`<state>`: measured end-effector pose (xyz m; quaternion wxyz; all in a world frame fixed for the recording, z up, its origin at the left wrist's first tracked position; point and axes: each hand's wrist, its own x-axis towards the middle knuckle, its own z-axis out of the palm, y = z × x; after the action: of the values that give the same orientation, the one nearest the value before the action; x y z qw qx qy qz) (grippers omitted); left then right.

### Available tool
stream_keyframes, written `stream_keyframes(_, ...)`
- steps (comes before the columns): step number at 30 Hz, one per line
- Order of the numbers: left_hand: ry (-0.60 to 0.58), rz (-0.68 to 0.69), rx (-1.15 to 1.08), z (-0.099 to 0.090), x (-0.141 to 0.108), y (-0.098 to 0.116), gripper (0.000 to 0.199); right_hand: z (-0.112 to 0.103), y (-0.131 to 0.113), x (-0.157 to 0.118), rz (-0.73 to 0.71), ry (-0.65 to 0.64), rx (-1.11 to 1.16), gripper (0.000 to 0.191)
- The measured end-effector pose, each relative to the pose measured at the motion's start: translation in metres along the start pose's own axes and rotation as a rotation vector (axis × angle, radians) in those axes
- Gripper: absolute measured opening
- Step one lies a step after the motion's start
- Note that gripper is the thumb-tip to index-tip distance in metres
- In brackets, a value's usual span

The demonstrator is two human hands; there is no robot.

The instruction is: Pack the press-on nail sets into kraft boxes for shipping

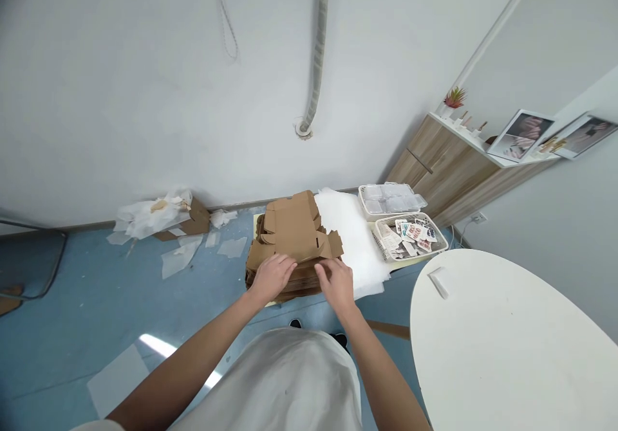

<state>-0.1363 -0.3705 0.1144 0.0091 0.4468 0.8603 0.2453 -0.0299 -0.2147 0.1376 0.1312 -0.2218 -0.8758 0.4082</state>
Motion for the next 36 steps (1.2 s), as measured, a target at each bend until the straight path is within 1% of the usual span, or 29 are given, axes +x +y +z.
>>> stream_keyframes(3,0.081,0.011,0.002,-0.007,-0.003,0.002,0.034,-0.003,0.010,0.007,0.206,0.118,0.180,0.039)
stream_keyframes(4,0.101,0.014,0.002,-0.009,-0.003,0.003,0.034,-0.005,0.014,0.010,0.266,0.134,0.241,0.043)
stream_keyframes(7,0.125,0.034,-0.024,-0.012,-0.006,0.009,0.035,-0.010,0.019,0.018,0.368,0.093,0.404,0.053)
stream_keyframes(9,0.102,0.074,-0.067,-0.011,-0.008,0.014,0.035,-0.010,0.018,0.020,0.399,0.079,0.516,0.056)
stream_keyframes(12,0.019,0.153,-0.138,-0.008,-0.012,0.022,0.034,-0.012,0.015,0.021,0.436,0.142,0.670,0.064)
stream_keyframes(13,-0.016,0.174,-0.156,-0.006,-0.013,0.025,0.034,-0.013,0.014,0.020,0.440,0.137,0.708,0.066)
stream_keyframes(14,-0.050,0.191,-0.170,-0.004,-0.014,0.027,0.034,-0.016,0.013,0.019,0.439,0.094,0.735,0.066)
stream_keyframes(17,-0.131,0.238,-0.174,0.002,-0.017,0.034,0.034,-0.026,0.012,0.018,0.417,-0.109,0.739,0.055)
stream_keyframes(18,-0.146,0.254,-0.165,0.003,-0.017,0.036,0.034,-0.029,0.012,0.018,0.417,-0.143,0.725,0.051)
stream_keyframes(19,-0.153,0.268,-0.154,0.004,-0.017,0.038,0.034,-0.033,0.012,0.017,0.420,-0.150,0.711,0.049)
stream_keyframes(22,-0.144,0.278,-0.151,0.001,-0.014,0.046,0.032,-0.041,0.014,0.014,0.405,-0.079,0.707,0.047)
stream_keyframes(25,-0.072,0.226,-0.190,-0.005,-0.010,0.056,0.033,-0.052,0.020,0.006,0.346,0.000,0.726,0.045)
stream_keyframes(28,0.083,0.094,-0.188,-0.010,-0.004,0.064,0.044,-0.070,0.033,-0.011,0.324,0.090,0.764,0.046)
stream_keyframes(30,0.198,-0.005,-0.203,-0.009,0.003,0.069,0.048,-0.086,0.046,-0.027,0.328,0.184,0.788,0.047)
stream_keyframes(32,0.260,-0.090,-0.284,-0.002,0.012,0.073,0.054,-0.105,0.061,-0.047,0.345,0.274,0.809,0.048)
stream_keyframes(33,0.251,-0.131,-0.351,0.005,0.016,0.077,0.058,-0.115,0.068,-0.058,0.358,0.311,0.822,0.048)
stream_keyframes(34,0.211,-0.173,-0.438,0.013,0.021,0.082,0.062,-0.125,0.075,-0.071,0.375,0.345,0.836,0.049)
stream_keyframes(35,0.142,-0.222,-0.541,0.023,0.025,0.089,0.066,-0.136,0.081,-0.083,0.394,0.382,0.849,0.049)
stream_keyframes(36,0.041,-0.280,-0.655,0.034,0.028,0.097,0.070,-0.146,0.087,-0.097,0.414,0.415,0.862,0.050)
